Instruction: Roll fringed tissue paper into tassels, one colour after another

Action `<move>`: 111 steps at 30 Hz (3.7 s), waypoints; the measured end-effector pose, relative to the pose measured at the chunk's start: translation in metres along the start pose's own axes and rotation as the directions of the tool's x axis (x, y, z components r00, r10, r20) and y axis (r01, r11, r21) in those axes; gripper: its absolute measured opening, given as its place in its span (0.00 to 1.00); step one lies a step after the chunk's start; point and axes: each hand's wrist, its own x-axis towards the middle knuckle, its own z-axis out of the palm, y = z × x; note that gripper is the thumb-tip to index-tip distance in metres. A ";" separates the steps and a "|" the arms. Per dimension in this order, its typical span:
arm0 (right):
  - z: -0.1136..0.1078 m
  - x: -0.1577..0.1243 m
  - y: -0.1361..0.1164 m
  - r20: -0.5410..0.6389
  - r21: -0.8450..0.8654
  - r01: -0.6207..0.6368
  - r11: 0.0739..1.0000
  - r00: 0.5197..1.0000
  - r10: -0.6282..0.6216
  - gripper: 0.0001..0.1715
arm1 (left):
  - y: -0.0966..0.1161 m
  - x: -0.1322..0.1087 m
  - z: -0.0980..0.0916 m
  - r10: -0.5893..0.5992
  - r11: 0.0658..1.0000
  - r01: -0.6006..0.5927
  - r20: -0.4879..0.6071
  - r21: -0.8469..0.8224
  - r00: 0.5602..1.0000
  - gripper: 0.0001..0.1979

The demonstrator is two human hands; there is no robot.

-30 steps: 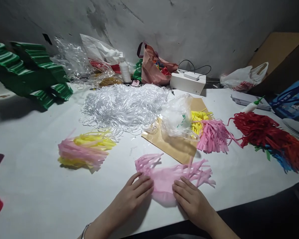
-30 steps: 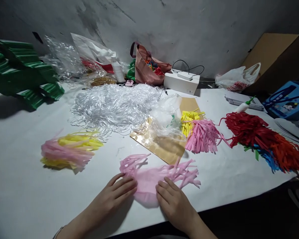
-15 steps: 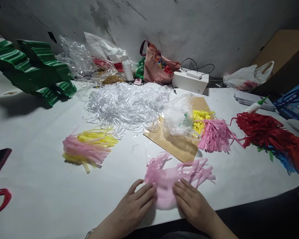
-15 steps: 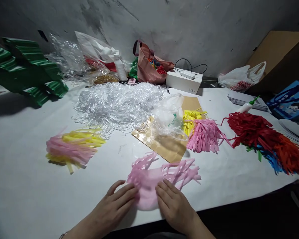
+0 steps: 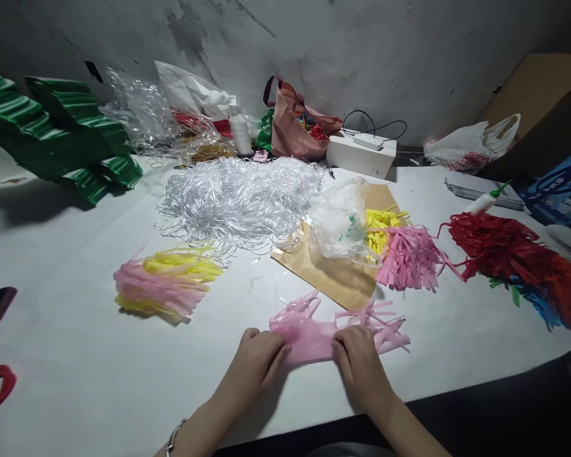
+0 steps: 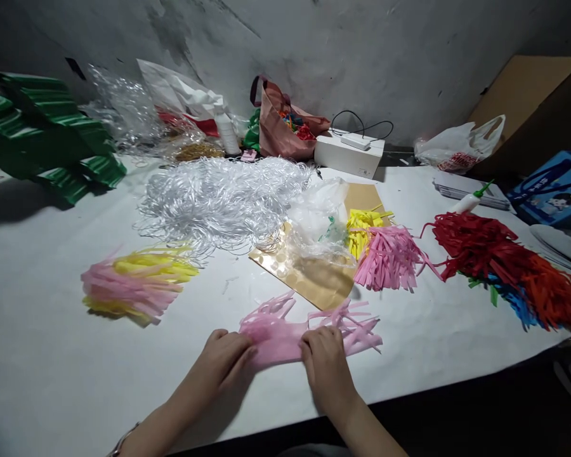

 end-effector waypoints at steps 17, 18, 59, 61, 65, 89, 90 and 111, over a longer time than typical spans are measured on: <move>0.016 0.021 0.009 -0.045 -0.290 -0.109 0.951 0.994 0.100 0.10 | 0.001 0.044 -0.004 -0.256 0.952 0.221 0.154 0.210 0.954 0.16; 0.012 0.022 0.007 -0.072 -0.292 -0.107 0.951 0.993 0.090 0.09 | 0.001 0.045 -0.004 -0.257 0.953 0.222 0.160 0.207 0.953 0.16; -0.023 -0.009 0.025 0.095 -0.136 0.546 0.827 0.838 -0.537 0.16 | 0.044 0.036 0.035 0.328 0.938 -0.316 -0.073 0.142 0.942 0.09; -0.024 -0.009 0.026 0.122 -0.135 0.502 0.854 0.864 -0.488 0.15 | 0.036 0.035 0.033 0.328 0.939 -0.315 -0.079 0.136 0.942 0.10; -0.020 -0.010 0.027 0.135 -0.160 0.435 0.886 0.899 -0.417 0.14 | 0.031 0.023 0.030 0.336 0.940 -0.328 -0.088 0.097 0.938 0.11; -0.025 -0.004 0.019 0.075 0.155 0.096 0.983 0.991 -0.109 0.09 | 0.042 0.023 0.028 0.070 0.994 -0.081 -0.136 -0.076 0.988 0.19; -0.026 -0.003 0.019 0.079 0.171 0.130 0.977 0.986 -0.145 0.10 | 0.042 0.023 0.027 0.080 0.992 -0.094 -0.153 -0.084 0.985 0.16; 0.001 0.004 0.016 0.201 -0.080 -0.065 0.995 0.976 0.080 0.09 | 0.050 0.010 0.029 -0.181 0.959 0.209 -0.156 0.191 0.971 0.10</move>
